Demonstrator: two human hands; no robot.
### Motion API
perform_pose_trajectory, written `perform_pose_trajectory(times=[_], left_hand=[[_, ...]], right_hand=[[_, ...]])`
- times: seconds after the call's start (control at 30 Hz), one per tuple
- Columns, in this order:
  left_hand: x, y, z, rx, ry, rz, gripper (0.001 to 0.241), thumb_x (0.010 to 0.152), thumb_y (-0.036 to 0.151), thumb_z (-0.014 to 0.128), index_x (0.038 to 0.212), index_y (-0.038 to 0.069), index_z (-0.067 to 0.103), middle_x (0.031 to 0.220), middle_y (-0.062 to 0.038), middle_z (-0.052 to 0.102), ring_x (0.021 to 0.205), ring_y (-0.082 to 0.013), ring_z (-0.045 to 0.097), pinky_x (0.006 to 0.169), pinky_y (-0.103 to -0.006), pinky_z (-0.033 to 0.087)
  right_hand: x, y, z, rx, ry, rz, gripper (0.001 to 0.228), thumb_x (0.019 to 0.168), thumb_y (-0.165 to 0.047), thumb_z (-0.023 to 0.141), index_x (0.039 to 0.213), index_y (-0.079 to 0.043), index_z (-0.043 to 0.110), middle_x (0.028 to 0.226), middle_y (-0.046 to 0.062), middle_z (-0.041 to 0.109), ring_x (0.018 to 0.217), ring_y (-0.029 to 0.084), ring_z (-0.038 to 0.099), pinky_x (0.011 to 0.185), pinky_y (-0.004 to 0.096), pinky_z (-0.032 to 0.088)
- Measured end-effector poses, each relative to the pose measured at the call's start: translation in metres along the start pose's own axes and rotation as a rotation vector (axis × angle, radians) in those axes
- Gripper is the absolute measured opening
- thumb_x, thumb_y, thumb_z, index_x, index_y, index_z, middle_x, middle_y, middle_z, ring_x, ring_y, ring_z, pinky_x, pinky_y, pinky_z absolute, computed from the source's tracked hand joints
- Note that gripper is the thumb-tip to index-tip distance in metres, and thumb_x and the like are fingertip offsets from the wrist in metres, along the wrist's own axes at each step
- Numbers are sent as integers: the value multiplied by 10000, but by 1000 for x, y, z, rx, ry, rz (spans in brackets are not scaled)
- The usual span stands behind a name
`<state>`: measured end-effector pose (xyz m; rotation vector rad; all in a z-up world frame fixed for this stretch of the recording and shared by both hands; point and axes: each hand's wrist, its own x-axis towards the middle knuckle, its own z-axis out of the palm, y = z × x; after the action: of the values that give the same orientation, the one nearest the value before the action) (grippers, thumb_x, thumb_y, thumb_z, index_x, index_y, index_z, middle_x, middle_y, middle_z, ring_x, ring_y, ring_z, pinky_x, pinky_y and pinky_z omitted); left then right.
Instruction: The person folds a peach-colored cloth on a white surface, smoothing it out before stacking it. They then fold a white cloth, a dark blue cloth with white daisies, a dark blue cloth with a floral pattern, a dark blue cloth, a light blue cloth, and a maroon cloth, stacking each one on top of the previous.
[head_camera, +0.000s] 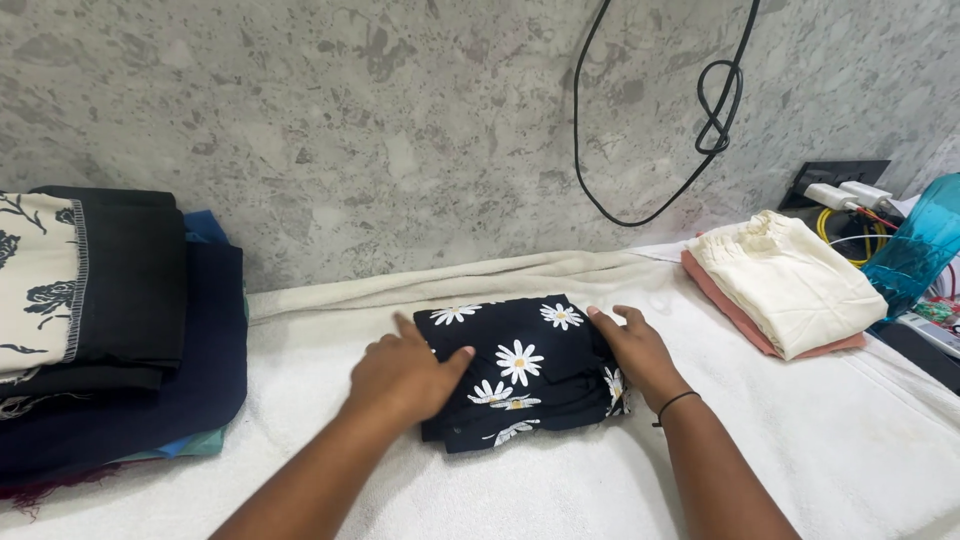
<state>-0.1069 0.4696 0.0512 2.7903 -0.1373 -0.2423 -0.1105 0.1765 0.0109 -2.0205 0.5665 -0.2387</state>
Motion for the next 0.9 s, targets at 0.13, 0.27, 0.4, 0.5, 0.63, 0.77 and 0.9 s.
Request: perform_pose_trajectory(times=[0.13,0.27,0.4,0.5,0.63,0.77,0.9], left_hand=[[-7,-4,-12,-57,-115,-44,848,912,704,493,1354,-14,588,1118,-182,770,1046,-300,775,978,-430,582],[6,-11,-1,-265,-365,-30,727,936,602,546,1180,-56,736,902,-175,747,852,-309,770,798,-414,624],[37,-15,18,-687,-294,238,535,873,260,727,1352,79,573,1117,-103,762,957,-200,742,795,-335,602],[24,6,7,-878,-395,151,584,831,105,713,1388,110,537,1159,-153,739,965,-240,718,756,-385,599],[62,54,19,-939,-342,218,654,838,50,681,1447,149,465,1173,-156,714,959,-282,671,752,-405,545],[94,139,37,-1107,-273,419,603,808,26,684,1393,67,545,1182,-121,714,1013,-229,713,838,-357,585],[103,236,36,-1008,-52,635,565,753,-17,685,1304,100,643,1132,-97,746,1024,-214,705,873,-321,547]], right_hand=[[-4,-1,-1,29,-101,55,954,832,-709,574,1492,-22,523,1496,233,563,1425,346,512,1191,444,366],[-8,-1,0,-14,-175,171,860,872,-675,564,1481,-68,560,1522,206,495,1435,376,423,1166,494,294],[19,25,-29,262,-407,162,488,840,-372,706,1165,-8,726,1180,144,720,1101,267,653,926,369,538],[51,65,-61,466,-433,142,239,928,-273,693,1024,-55,715,978,73,682,876,191,614,752,337,520],[43,83,-103,635,-391,165,208,946,-227,639,1019,-38,687,1000,92,720,902,211,677,794,385,567],[47,113,-144,703,-234,124,175,924,-156,643,1061,-52,673,1009,68,722,932,194,697,848,372,587],[70,141,-195,818,-17,11,201,909,-116,621,1102,-109,677,962,34,702,879,188,683,801,378,580]])
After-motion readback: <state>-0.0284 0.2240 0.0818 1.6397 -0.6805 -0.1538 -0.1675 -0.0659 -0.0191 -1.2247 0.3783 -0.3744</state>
